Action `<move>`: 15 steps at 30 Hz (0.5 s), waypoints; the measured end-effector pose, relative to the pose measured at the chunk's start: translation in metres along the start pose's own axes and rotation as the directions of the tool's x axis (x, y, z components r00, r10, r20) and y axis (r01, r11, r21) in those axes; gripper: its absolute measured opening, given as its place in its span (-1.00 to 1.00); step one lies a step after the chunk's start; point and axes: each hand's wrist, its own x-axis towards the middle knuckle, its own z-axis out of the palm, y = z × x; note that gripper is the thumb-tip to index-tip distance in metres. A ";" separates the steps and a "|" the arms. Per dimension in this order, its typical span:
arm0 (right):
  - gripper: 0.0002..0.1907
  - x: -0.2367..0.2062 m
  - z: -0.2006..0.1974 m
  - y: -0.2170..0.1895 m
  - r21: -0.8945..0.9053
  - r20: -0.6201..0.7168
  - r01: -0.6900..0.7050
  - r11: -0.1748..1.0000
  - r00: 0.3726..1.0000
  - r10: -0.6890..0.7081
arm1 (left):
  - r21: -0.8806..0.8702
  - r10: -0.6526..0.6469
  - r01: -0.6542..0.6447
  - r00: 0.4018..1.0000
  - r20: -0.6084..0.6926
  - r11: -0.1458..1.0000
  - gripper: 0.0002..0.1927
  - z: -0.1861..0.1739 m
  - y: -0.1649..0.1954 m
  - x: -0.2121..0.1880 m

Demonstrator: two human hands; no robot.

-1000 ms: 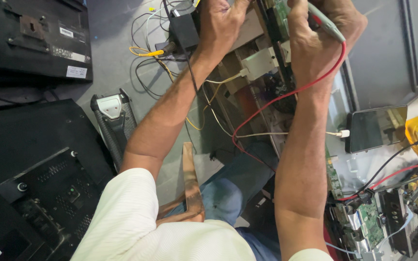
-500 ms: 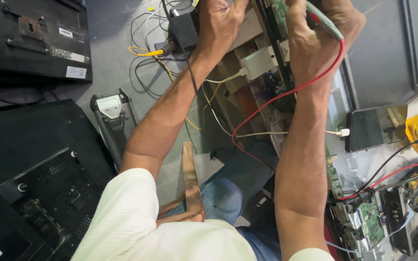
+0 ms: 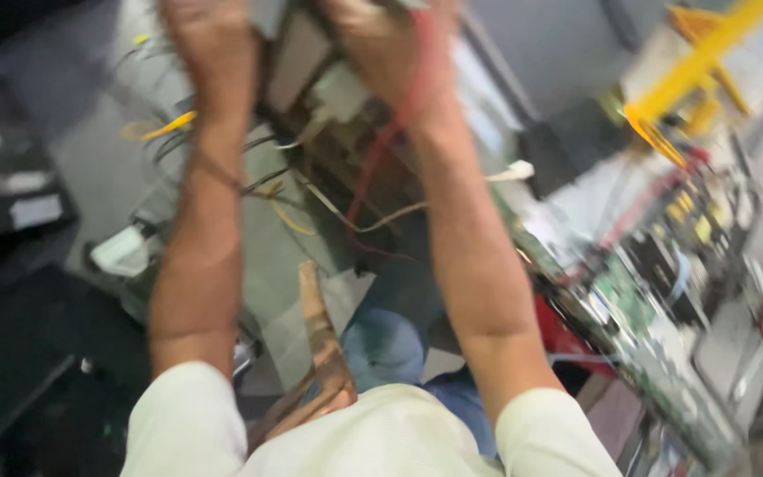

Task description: The person secures a ribbon cable on a circuit board, then uses multimeter probes to test points on the board. The person handles the probes and wires while seated at a workbench.

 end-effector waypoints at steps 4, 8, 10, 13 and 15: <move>-0.81 0.013 0.016 -0.020 -0.286 -0.242 0.128 0.950 0.949 -0.201 | -0.307 0.216 -0.191 0.975 0.050 0.932 -0.79 -0.016 0.016 0.020; -0.89 0.022 0.012 -0.064 -0.301 -0.301 0.228 0.926 0.898 -0.319 | -0.371 0.239 -0.177 0.963 0.127 0.911 -0.80 -0.021 0.045 0.022; -0.90 0.027 0.009 -0.080 -0.287 -0.324 0.260 0.922 0.879 -0.349 | -0.357 0.233 -0.159 0.957 0.172 0.920 -0.78 -0.025 0.058 0.017; -0.87 0.033 0.010 -0.091 -0.211 -0.371 0.289 0.934 0.860 -0.350 | -0.415 0.202 -0.092 0.952 0.230 0.905 -0.75 -0.027 0.067 0.013; -0.90 0.034 0.013 -0.092 -0.128 -0.439 0.316 0.940 0.832 -0.340 | -0.437 0.158 -0.041 0.959 0.236 0.899 -0.74 -0.027 0.068 0.015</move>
